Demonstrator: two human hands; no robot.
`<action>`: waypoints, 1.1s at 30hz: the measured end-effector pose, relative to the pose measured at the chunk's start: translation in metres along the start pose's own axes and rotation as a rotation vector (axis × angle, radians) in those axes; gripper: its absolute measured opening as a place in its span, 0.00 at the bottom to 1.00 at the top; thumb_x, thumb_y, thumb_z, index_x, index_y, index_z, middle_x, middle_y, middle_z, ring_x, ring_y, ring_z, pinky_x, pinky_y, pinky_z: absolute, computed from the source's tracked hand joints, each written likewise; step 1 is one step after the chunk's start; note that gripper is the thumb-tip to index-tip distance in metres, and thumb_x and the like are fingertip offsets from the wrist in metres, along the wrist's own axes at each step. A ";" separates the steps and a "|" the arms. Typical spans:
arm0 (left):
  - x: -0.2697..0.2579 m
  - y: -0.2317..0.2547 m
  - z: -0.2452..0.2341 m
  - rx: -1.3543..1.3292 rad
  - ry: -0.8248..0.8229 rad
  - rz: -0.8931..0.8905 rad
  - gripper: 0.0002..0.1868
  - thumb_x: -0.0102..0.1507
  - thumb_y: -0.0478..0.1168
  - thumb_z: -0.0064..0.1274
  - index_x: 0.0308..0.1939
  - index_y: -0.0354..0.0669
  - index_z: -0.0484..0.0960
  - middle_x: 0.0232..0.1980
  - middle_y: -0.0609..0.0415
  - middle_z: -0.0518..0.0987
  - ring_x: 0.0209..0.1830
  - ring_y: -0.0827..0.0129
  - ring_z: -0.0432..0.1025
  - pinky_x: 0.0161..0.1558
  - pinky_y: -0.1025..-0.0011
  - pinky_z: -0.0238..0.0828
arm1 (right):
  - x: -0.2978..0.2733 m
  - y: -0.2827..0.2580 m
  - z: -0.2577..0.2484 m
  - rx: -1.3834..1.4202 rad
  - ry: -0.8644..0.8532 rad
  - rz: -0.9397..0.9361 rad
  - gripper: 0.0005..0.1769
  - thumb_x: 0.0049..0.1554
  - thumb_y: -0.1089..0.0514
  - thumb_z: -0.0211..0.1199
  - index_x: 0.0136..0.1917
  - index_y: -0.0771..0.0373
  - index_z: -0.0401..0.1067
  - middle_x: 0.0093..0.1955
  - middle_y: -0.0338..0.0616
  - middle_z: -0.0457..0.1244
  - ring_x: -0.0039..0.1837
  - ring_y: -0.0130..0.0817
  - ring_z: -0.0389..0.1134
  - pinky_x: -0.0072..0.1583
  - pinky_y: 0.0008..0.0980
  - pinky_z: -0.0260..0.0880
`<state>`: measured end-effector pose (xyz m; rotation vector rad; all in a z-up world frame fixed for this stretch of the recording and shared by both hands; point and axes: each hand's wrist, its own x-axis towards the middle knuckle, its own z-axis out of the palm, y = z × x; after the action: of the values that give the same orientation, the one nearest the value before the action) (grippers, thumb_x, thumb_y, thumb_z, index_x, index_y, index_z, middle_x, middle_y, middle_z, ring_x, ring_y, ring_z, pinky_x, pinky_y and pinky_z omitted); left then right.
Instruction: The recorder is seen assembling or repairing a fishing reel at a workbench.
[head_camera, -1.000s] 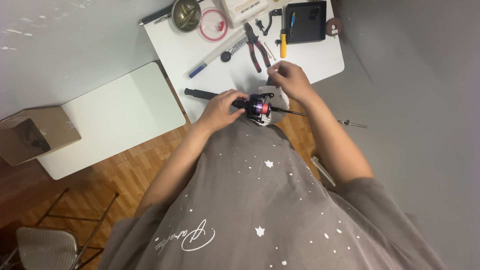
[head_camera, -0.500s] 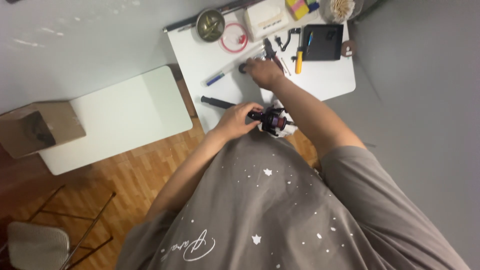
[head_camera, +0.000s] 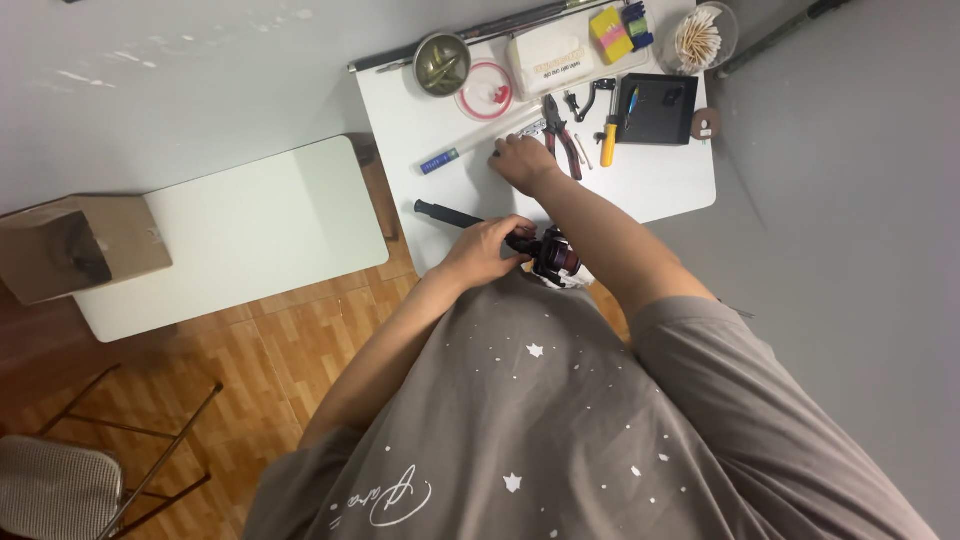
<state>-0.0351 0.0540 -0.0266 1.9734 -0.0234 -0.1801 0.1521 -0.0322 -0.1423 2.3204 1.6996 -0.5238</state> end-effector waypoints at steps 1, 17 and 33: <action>0.000 -0.001 0.000 0.002 0.002 0.000 0.22 0.56 0.39 0.66 0.53 0.47 0.77 0.50 0.55 0.85 0.52 0.61 0.79 0.51 0.64 0.75 | 0.004 0.000 0.006 -0.001 0.003 -0.002 0.11 0.59 0.59 0.58 0.55 0.53 0.76 0.63 0.47 0.64 0.65 0.43 0.66 0.61 0.40 0.70; 0.004 0.008 -0.002 -0.030 -0.056 -0.040 0.22 0.56 0.39 0.67 0.54 0.45 0.79 0.52 0.55 0.84 0.54 0.64 0.79 0.55 0.66 0.74 | -0.094 0.034 0.007 1.442 0.317 0.180 0.20 0.51 0.71 0.67 0.57 0.62 0.71 0.47 0.40 0.69 0.51 0.30 0.71 0.53 0.31 0.72; 0.031 0.083 -0.001 0.082 0.015 0.197 0.22 0.58 0.36 0.70 0.55 0.39 0.81 0.53 0.49 0.84 0.55 0.58 0.77 0.58 0.64 0.72 | -0.278 -0.026 -0.043 1.561 1.090 0.216 0.11 0.55 0.78 0.63 0.48 0.67 0.71 0.60 0.48 0.65 0.63 0.35 0.71 0.68 0.35 0.75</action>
<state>0.0012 0.0190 0.0463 2.0402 -0.2175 -0.0370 0.0591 -0.2504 0.0110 4.4938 1.2994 -0.7477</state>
